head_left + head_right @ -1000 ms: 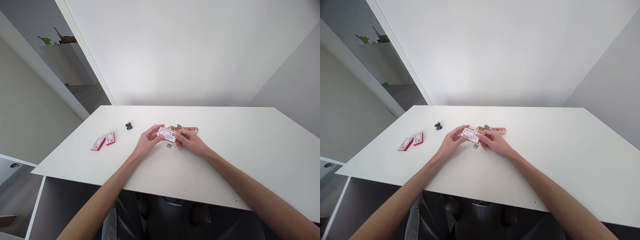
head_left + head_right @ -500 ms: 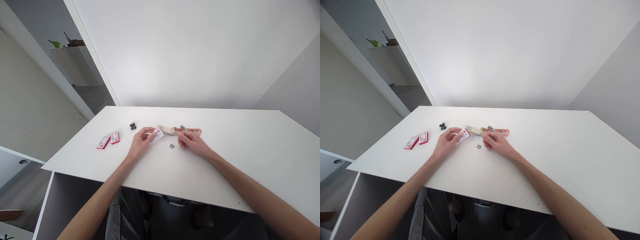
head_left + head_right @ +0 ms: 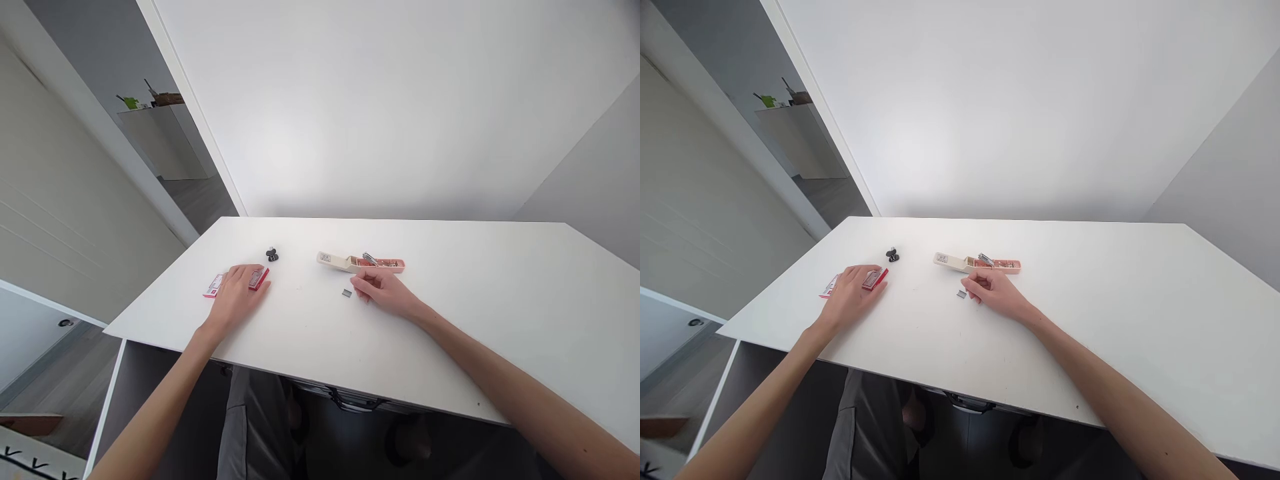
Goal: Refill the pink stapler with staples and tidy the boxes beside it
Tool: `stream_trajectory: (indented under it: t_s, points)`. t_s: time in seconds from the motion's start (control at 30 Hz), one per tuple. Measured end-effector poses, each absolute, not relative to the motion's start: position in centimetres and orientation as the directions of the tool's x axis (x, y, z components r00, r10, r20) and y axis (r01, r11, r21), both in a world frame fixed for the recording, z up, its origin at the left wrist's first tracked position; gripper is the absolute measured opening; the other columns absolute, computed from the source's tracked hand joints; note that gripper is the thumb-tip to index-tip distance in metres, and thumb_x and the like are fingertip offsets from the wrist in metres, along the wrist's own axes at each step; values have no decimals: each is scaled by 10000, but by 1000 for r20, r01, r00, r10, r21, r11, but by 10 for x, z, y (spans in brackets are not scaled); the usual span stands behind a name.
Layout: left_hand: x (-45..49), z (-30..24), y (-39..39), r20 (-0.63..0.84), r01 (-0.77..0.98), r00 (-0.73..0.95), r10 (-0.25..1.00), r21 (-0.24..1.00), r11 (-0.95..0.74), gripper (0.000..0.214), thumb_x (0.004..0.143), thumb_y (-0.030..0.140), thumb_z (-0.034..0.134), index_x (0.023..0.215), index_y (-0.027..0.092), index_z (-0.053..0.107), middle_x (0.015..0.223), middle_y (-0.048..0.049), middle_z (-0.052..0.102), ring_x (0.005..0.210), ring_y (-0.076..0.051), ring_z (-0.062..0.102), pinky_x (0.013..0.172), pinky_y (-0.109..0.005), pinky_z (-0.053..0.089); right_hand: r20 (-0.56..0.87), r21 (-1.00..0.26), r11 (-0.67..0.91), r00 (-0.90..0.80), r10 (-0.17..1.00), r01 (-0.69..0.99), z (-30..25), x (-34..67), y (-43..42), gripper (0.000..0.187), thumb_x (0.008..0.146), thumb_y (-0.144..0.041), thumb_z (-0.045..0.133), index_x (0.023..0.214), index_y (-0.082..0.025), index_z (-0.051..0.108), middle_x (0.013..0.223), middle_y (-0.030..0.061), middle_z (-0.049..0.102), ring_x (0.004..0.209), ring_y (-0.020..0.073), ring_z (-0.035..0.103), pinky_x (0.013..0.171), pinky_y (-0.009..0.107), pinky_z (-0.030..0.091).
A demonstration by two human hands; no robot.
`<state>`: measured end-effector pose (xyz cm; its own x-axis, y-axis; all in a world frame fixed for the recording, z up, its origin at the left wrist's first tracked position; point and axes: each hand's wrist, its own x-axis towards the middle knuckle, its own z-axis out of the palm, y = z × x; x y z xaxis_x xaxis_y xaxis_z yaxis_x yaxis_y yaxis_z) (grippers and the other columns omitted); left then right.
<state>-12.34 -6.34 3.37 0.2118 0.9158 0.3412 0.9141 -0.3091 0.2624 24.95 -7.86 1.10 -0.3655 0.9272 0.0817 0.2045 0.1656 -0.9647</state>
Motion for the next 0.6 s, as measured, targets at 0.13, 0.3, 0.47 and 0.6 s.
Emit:
stream_trajectory:
  t_s: [0.13, 0.3, 0.47, 0.6]
  points:
    - [-136, 30, -70, 306, 912, 331, 893, 141, -386, 472, 1012, 509, 516, 1410, 274, 611, 1400, -123, 689, 1412, -384, 510, 1155, -589, 374, 105, -949, 202, -361, 927, 243, 8, 248, -79, 454, 985, -632, 597, 764, -235, 586, 716, -3, 644, 663, 173, 603, 658, 339, 501]
    - [-133, 24, -67, 333, 934, 329, 884, 25, -357, 468, 1038, 465, 442, 1438, 280, 599, 1484, -138, 638, 1454, -435, 431, 1149, -673, 300, 144, -931, 245, -346, 927, 271, 3, 248, -78, 431, 998, -600, 591, 760, -241, 596, 727, 1, 655, 654, 179, 605, 653, 350, 496]
    - [-116, 20, -62, 438, 965, 222, 871, 31, -261, 460, 1031, 458, 451, 1377, 197, 605, 1508, -223, 566, 1457, -469, 399, 1132, -689, 320, 241, -873, 346, -313, 919, 343, -1, 248, -75, 364, 1013, -532, 579, 796, -245, 631, 737, 3, 646, 639, 175, 549, 614, 346, 463]
    - [-95, 17, -60, 513, 907, 328, 793, 63, -416, 414, 1038, 359, 477, 1421, 222, 557, 1544, -189, 540, 1475, -391, 426, 1159, -617, 363, 332, -773, 463, -346, 878, 434, -6, 250, -73, 190, 988, -433, 636, 924, -259, 680, 757, -14, 623, 671, 172, 558, 669, 352, 481]
